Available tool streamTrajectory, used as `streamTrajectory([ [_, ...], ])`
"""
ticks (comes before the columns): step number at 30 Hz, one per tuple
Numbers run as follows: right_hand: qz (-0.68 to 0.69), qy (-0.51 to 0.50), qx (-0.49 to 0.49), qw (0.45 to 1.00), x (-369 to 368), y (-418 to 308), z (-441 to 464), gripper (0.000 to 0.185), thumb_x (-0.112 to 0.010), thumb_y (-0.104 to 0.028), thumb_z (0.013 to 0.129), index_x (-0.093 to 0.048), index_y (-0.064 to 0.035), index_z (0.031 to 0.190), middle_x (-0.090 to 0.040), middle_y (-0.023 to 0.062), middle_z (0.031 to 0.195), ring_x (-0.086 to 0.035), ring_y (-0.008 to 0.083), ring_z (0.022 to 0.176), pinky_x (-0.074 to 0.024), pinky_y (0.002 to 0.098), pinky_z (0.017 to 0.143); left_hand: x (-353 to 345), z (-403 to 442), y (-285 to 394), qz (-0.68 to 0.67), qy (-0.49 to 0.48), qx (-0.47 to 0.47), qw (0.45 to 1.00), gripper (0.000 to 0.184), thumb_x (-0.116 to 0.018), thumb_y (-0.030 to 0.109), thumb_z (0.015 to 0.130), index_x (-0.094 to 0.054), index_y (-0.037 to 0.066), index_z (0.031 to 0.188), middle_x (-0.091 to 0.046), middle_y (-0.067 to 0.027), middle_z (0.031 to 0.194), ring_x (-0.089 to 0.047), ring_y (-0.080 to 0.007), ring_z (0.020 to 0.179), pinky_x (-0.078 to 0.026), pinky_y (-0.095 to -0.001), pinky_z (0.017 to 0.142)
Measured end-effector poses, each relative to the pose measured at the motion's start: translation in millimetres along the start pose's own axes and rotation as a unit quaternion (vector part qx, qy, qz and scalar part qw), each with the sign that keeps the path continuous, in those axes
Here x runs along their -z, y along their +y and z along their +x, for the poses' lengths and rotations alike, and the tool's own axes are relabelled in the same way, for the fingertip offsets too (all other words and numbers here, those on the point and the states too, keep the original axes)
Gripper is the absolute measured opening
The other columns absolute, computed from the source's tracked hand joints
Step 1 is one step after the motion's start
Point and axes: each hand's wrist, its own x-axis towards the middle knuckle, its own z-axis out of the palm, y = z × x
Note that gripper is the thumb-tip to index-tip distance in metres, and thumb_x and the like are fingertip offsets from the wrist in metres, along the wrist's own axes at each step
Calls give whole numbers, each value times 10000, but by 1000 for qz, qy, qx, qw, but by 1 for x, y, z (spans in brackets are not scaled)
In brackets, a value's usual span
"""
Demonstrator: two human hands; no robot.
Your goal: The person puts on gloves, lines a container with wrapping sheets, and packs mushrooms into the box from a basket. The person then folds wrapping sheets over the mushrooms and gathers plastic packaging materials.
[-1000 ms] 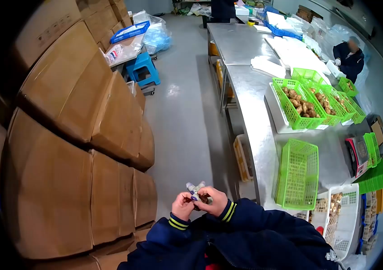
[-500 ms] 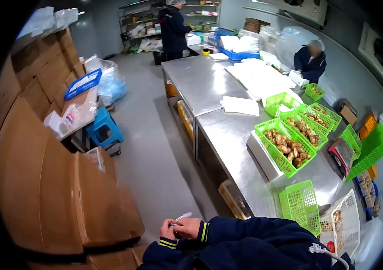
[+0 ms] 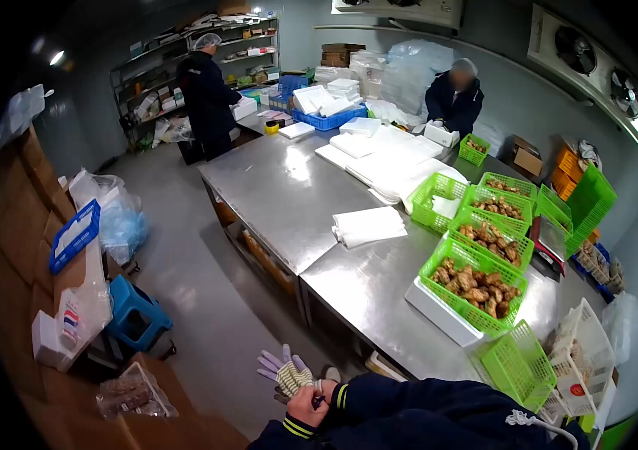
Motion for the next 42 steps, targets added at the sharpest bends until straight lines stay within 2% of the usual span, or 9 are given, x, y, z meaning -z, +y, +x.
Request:
streamTrajectory([
  [3, 203, -84, -13, 976, 16, -39, 98, 495, -267, -380, 921, -255, -164, 1367, -147, 88, 1478, -167, 232, 1353, -156, 459, 1076, 1, 49, -22, -13, -13, -33, 999, 195, -637, 94, 598, -533, 79, 763, -529, -102, 682, -560, -289, 612, -461, -378, 544],
  [7, -283, -37, -137, 949, -46, -104, 111, 440, -275, -199, 934, -239, -131, 1368, -213, 110, 1451, -222, 272, 1332, -236, 372, 1058, 17, 118, -39, 40, -28, -4, 999, 177, -610, 50, 616, -494, 55, 749, -506, -107, 660, -547, -285, 592, -447, -348, 530],
  [11, -96, 77, -121, 985, -127, -144, 122, 440, -220, -139, 934, -239, -57, 1365, -230, 138, 1441, -245, 339, 1313, -250, 393, 1070, 14, 173, -46, -24, -31, -22, 999, 179, -634, 64, 620, -521, 50, 757, -536, -92, 688, -554, -264, 593, -452, -344, 539],
  [13, 9, -66, -82, 994, -82, -151, 143, 451, -210, -161, 931, -241, -19, 1357, -230, 170, 1433, -229, 353, 1317, -232, 450, 1077, 20, 198, -54, -72, -72, 53, 993, 176, -635, 70, 621, -525, 38, 755, -508, -83, 629, -524, -221, 531, -439, -313, 512],
  [17, -276, 68, 54, 957, -89, -174, 188, 390, -296, -216, 967, -360, -18, 1297, -459, 225, 1265, -533, 360, 1049, -466, 359, 865, 31, 246, -86, -97, -33, 95, 990, 172, -661, 67, 613, -548, 30, 738, -524, -70, 607, -520, -125, 509, -441, -253, 503],
  [22, -222, 207, -63, 951, -82, -230, 216, 453, -381, -231, 928, -274, -93, 1347, -431, 242, 1273, -453, 428, 1132, -412, 469, 905, 35, 304, -97, -186, -113, -86, 972, 144, -626, 39, 638, -556, 27, 763, -505, -81, 633, -494, -161, 497, -410, -261, 486],
  [25, 173, 209, 72, 960, -113, -226, 214, 444, -335, -298, 944, -327, 29, 1245, -394, 224, 1294, -348, 416, 1213, -285, 464, 1029, 37, 328, -107, -218, -233, -182, 930, 155, -600, 36, 644, -522, 43, 778, -493, -95, 678, -522, -221, 564, -422, -301, 526],
  [35, -35, 209, 384, 899, -201, -203, 193, 472, -502, -347, 897, -345, -210, 1320, -246, 56, 1398, -404, 368, 1185, -360, 583, 946, 40, 354, -104, -317, -393, -251, 826, 168, -585, 51, 669, -524, 38, 825, -492, -99, 692, -506, -225, 575, -418, -301, 544],
  [42, -364, 220, 511, 747, -135, -243, 166, 854, -630, -353, 798, -75, -218, 1434, -63, 41, 1488, -131, 319, 1348, -280, 563, 978, 23, 354, -89, -353, -431, -288, 779, 143, -568, 43, 671, -499, 31, 795, -449, -93, 661, -459, -218, 568, -389, -309, 541],
])
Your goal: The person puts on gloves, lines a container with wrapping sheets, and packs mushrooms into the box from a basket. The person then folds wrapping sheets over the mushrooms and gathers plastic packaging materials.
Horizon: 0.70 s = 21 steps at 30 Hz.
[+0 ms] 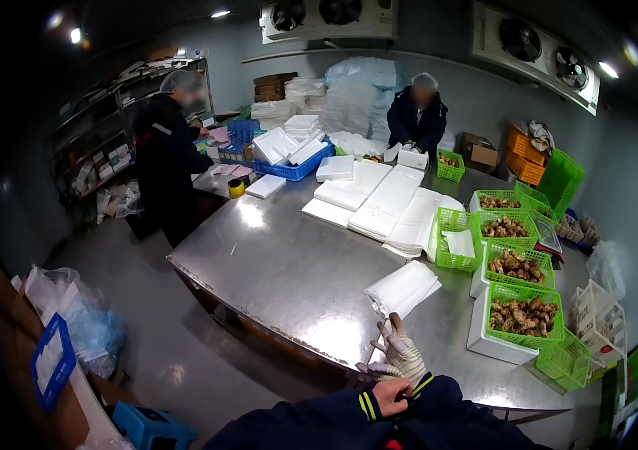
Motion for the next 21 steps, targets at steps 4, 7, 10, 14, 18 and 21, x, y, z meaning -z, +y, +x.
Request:
streamTrajectory([
  [4, 49, -30, 59, 997, -12, -9, 4, 872, -643, -324, 781, -95, -122, 1429, -154, 80, 1458, -235, 304, 1312, -262, 470, 1030, 3, 5, 6, -17, -31, -3, 999, 156, -561, 52, 661, -481, 32, 794, -457, -102, 668, -468, -239, 582, -392, -315, 545],
  [7, 113, -9, -4, 994, -5, 0, 10, 809, -619, -438, 798, -191, -125, 1408, -250, 88, 1421, -320, 298, 1262, -281, 443, 1026, 4, 8, 10, -43, -61, 13, 997, 169, -562, 60, 650, -470, 33, 789, -466, -101, 675, -478, -225, 595, -391, -313, 554],
  [10, 115, 118, -48, 985, -38, -9, 0, 720, -551, -506, 826, -301, -109, 1373, -337, 97, 1394, -351, 276, 1253, -305, 435, 1005, 6, 8, 25, -46, -75, 14, 996, 175, -560, 57, 653, -476, 29, 804, -472, -94, 674, -478, -211, 592, -391, -306, 560],
  [14, -182, 48, 51, 981, -49, -2, 7, 544, -485, -453, 887, -493, -27, 1225, -520, 139, 1226, -441, 234, 1181, -315, 396, 1009, 10, 0, 23, -45, -49, 25, 997, 142, -555, 47, 654, -475, 39, 770, -449, -84, 651, -460, -202, 554, -376, -301, 516],
  [18, -573, -145, 214, 778, -53, 8, 22, 512, -546, -364, 822, -484, -61, 1229, -471, 182, 1251, -392, 354, 1197, -298, 418, 1015, 15, -12, 15, -46, -39, 64, 996, 155, -588, 33, 682, -516, 33, 819, -499, -41, 674, -464, -111, 572, -383, -234, 527],
  [21, -495, -92, 154, 850, -57, 18, 25, 752, -633, -378, 767, -281, -97, 1368, -330, 201, 1365, -351, 335, 1248, -295, 422, 1025, 18, -18, 8, -98, 48, 101, 989, 148, -622, 55, 725, -520, 36, 829, -484, 4, 681, -426, -59, 585, -364, -211, 533],
])
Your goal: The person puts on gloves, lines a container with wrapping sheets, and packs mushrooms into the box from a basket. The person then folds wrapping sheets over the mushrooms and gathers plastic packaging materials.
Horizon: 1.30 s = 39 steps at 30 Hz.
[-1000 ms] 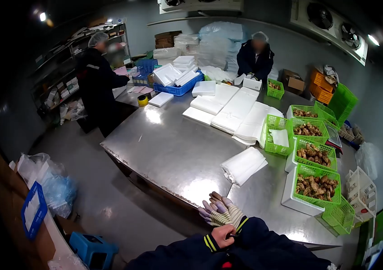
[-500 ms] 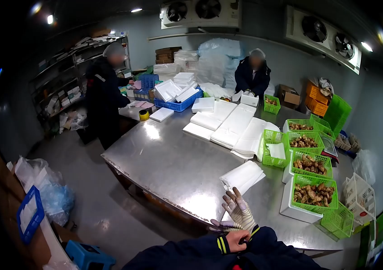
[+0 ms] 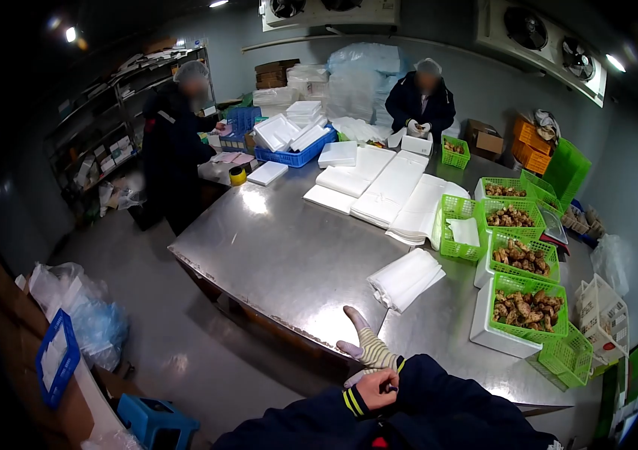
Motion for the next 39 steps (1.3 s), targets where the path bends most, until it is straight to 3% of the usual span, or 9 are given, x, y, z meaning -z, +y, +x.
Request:
streamTrajectory([
  [3, 156, 16, -119, 980, 4, 3, -2, 827, -683, -189, 759, -172, -98, 1403, -307, 209, 1372, -384, 323, 1232, -361, 436, 975, 8, -3, -6, -43, 103, 73, 991, 219, -707, 78, 742, -505, 56, 824, -485, 45, 683, -425, -24, 596, -358, -183, 526],
  [5, 207, 131, -143, 959, 7, 20, -4, 681, -619, -102, 799, -256, -68, 1374, -447, 157, 1243, -498, 239, 1084, -414, 345, 904, 19, -1, 1, -169, 167, 110, 965, 244, -720, 49, 732, -502, 62, 839, -476, 54, 676, -420, -9, 577, -357, -161, 514],
  [10, 175, 251, -82, 949, 33, 1, -23, 410, -551, -101, 854, -463, -14, 1244, -604, 67, 980, -566, 125, 861, -457, 253, 785, 62, -4, -12, -152, 277, 74, 946, 235, -687, -6, 751, -506, 24, 898, -493, 25, 762, -451, -26, 653, -416, -169, 606],
  [14, 329, 56, -212, 918, 40, -59, -36, 433, -476, -340, 924, -551, 32, 1134, -628, 94, 955, -583, 139, 849, -463, 262, 784, 67, 3, -2, -221, 261, 29, 939, 281, -648, -43, 764, -480, 7, 983, -514, -12, 845, -500, -60, 750, -441, -188, 702],
  [17, 325, 61, -270, 904, 29, -59, -45, 531, -420, -453, 925, -603, 19, 1085, -630, 80, 977, -584, 140, 893, -452, 270, 813, 68, 3, -7, -231, 217, 20, 948, 340, -592, -75, 777, -447, 6, 1074, -510, -34, 904, -509, -73, 814, -440, -197, 751],
  [24, 311, 89, -284, 903, 18, -64, -51, 455, -456, -407, 926, -639, 4, 993, -604, 3, 794, -512, 63, 727, -421, 207, 675, 67, 5, -18, -150, 255, 59, 953, 451, -589, -72, 768, -383, 22, 1159, -512, -38, 854, -506, -61, 715, -445, -190, 652],
  [30, 231, 60, -268, 934, 10, -46, -56, 455, -423, -416, 932, -587, -11, 803, -552, 11, 712, -467, 101, 661, -391, 237, 659, 70, 3, -20, -165, 264, 87, 946, 474, -619, -69, 743, -388, 25, 1146, -521, -38, 827, -508, -61, 709, -439, -184, 639],
  [35, 131, 6, -194, 972, 11, -47, -57, 328, -498, -290, 916, -592, -27, 1087, -612, 37, 801, -541, 126, 748, -434, 261, 708, 70, -2, -32, -135, 291, 82, 943, 440, -585, -100, 730, -403, 16, 1113, -535, -38, 811, -528, -69, 712, -449, -197, 644],
  [39, 110, -25, -216, 970, 11, -41, -55, 449, -582, -360, 857, -561, -13, 1142, -645, 118, 929, -584, 154, 864, -444, 269, 793, 67, -1, -30, -78, 331, 26, 940, 382, -653, -116, 696, -489, 31, 1008, -560, -37, 773, -551, -78, 696, -446, -199, 623],
])
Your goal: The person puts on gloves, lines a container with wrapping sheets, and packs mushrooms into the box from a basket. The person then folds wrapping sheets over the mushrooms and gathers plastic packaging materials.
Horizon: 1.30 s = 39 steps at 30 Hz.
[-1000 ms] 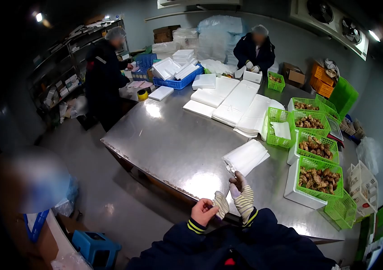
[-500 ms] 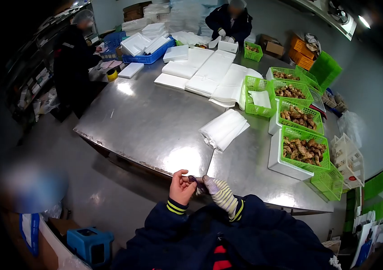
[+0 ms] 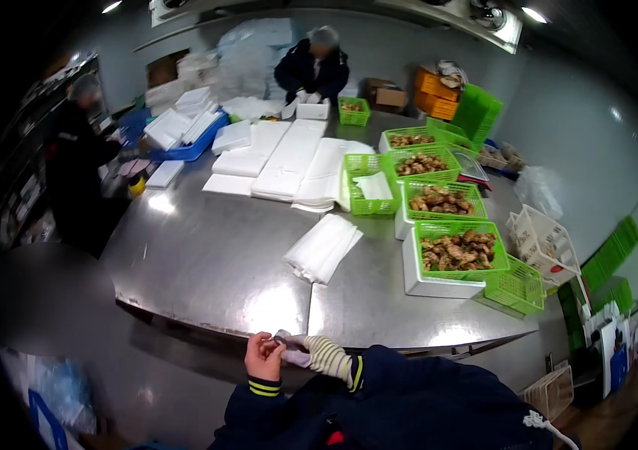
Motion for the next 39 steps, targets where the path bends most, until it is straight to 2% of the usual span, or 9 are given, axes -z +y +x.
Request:
streamTrajectory([
  [10, -304, 47, 25, 951, 17, 21, 2, 363, -450, -368, 863, -627, -62, 942, -607, 165, 702, -601, 334, 691, -466, 398, 612, 6, -13, 8, 410, -123, -252, 868, 222, -556, -12, 600, -640, 77, 785, -456, -116, 715, -490, -279, 693, -424, -364, 592],
  [15, -490, -17, 61, 869, -9, 40, 5, 441, -446, -375, 830, -526, -47, 1114, -606, 231, 876, -609, 358, 753, -480, 432, 684, 6, -14, -37, 642, -151, 52, 749, 205, -585, 248, 738, -657, 81, 833, -575, -175, 795, -585, -355, 778, -476, -467, 692],
  [19, -418, -95, 61, 902, -3, 20, -11, 375, -453, -386, 834, -607, -45, 851, -605, 195, 771, -595, 353, 724, -468, 414, 648, 28, 2, -36, 174, -155, 238, 943, 411, -420, 347, 870, -554, 28, 650, -528, -107, 518, -493, -250, 424, -407, -344, 431],
  [23, -427, -179, 13, 886, -11, 47, -1, 448, -500, -478, 807, -621, -62, 922, -614, 192, 796, -597, 356, 738, -466, 406, 656, 26, 12, -27, -211, -229, 430, 847, 353, -370, 206, 877, -373, 81, 547, -312, -28, 437, -283, -130, 346, -225, -269, 354],
  [27, -436, -202, 41, 876, -15, 36, -2, 402, -517, -451, 804, -634, -76, 888, -618, 179, 778, -595, 354, 713, -460, 407, 638, 12, 11, -63, -200, 22, 356, 913, 172, -403, 51, 839, -481, 53, 685, -442, -39, 547, -373, -152, 403, -285, -278, 360],
  [32, -347, -153, 201, 903, -28, 18, -12, 341, -445, -391, 853, -612, -105, 770, -598, 123, 658, -582, 301, 623, -438, 360, 584, 5, 44, -58, 182, -224, 111, 951, 411, -527, 260, 876, -490, 86, 1246, -644, -151, 949, -617, -188, 852, -478, -284, 741],
  [35, -358, -223, 156, 893, -29, -12, -11, 299, -462, -359, 836, -574, -111, 712, -570, 111, 612, -558, 296, 577, -406, 367, 546, 4, 42, -75, -22, 36, 116, 992, 528, -497, 408, 876, -454, 65, 1275, -574, -149, 1166, -556, -218, 1059, -444, -274, 849],
  [36, -375, -247, 147, 881, -28, -13, -11, 272, -480, -338, 817, -550, -115, 679, -552, 104, 583, -543, 294, 553, -387, 376, 525, 18, 61, -80, -185, -54, 328, 925, 591, -484, 470, 869, -423, 67, 1297, -524, -148, 1235, -514, -251, 1114, -405, -319, 909],
  [39, -273, -284, 97, 914, -25, 3, -2, 184, -562, -304, 689, -498, -150, 612, -506, 63, 519, -506, 263, 492, -329, 385, 478, 21, 86, -85, -408, -124, 201, 882, 721, -478, 566, 834, -352, 69, 1341, -335, -164, 1382, -342, -274, 1254, -276, -376, 1031],
])
